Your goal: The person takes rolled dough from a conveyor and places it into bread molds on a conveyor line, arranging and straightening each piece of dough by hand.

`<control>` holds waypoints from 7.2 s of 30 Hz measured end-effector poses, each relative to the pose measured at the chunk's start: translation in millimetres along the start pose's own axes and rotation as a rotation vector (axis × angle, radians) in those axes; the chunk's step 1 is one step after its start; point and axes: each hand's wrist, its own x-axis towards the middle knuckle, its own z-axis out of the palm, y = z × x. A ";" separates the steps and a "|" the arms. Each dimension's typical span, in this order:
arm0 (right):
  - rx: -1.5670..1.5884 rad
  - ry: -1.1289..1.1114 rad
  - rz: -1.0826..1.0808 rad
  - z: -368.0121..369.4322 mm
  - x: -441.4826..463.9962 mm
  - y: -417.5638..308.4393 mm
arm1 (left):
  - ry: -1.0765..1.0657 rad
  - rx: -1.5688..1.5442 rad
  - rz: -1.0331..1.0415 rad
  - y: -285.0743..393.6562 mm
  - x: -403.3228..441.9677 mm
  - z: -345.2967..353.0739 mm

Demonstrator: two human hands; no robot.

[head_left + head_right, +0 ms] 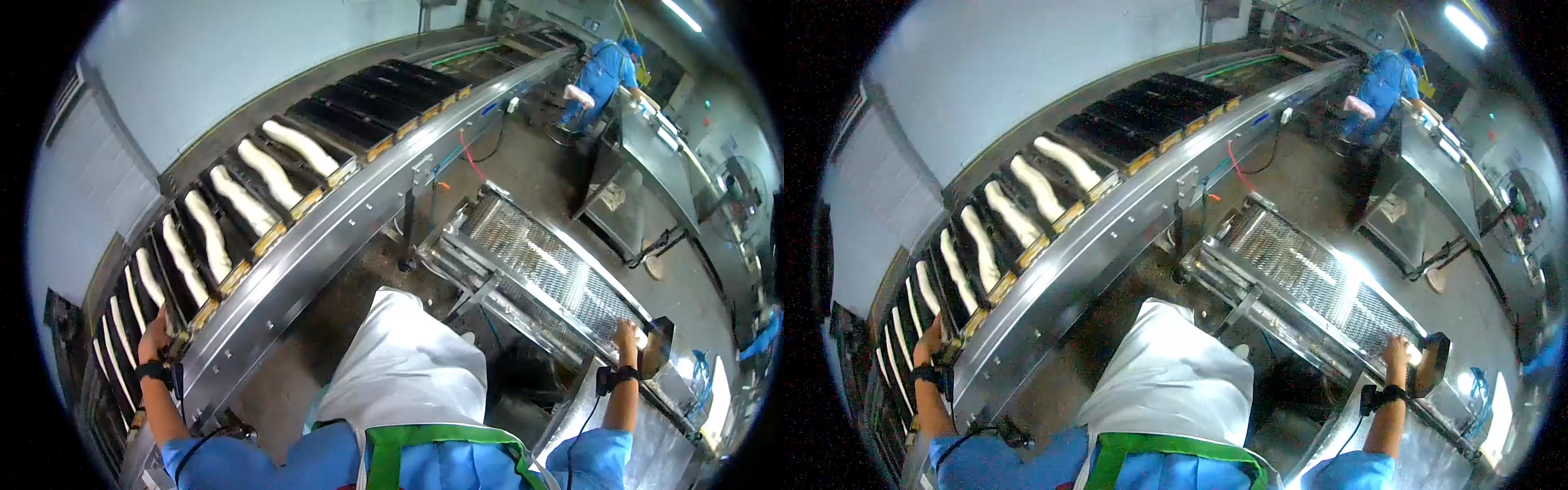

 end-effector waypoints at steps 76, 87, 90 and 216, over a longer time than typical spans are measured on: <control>-0.199 0.075 0.118 23.0 322.9 -102.4 | 0.970 0.074 0.588 745.5 344.7 -32.8; 0.183 0.467 -0.451 31.7 429.1 -8.1 | 1.134 -0.094 0.608 734.4 316.8 -18.6; 0.925 0.251 -0.081 -136.4 345.5 -51.4 | 1.117 -0.179 0.645 728.4 293.6 -29.4; 1.356 -0.234 -0.005 1.5 200.1 -43.8 | 0.620 0.195 0.412 693.8 371.0 -125.3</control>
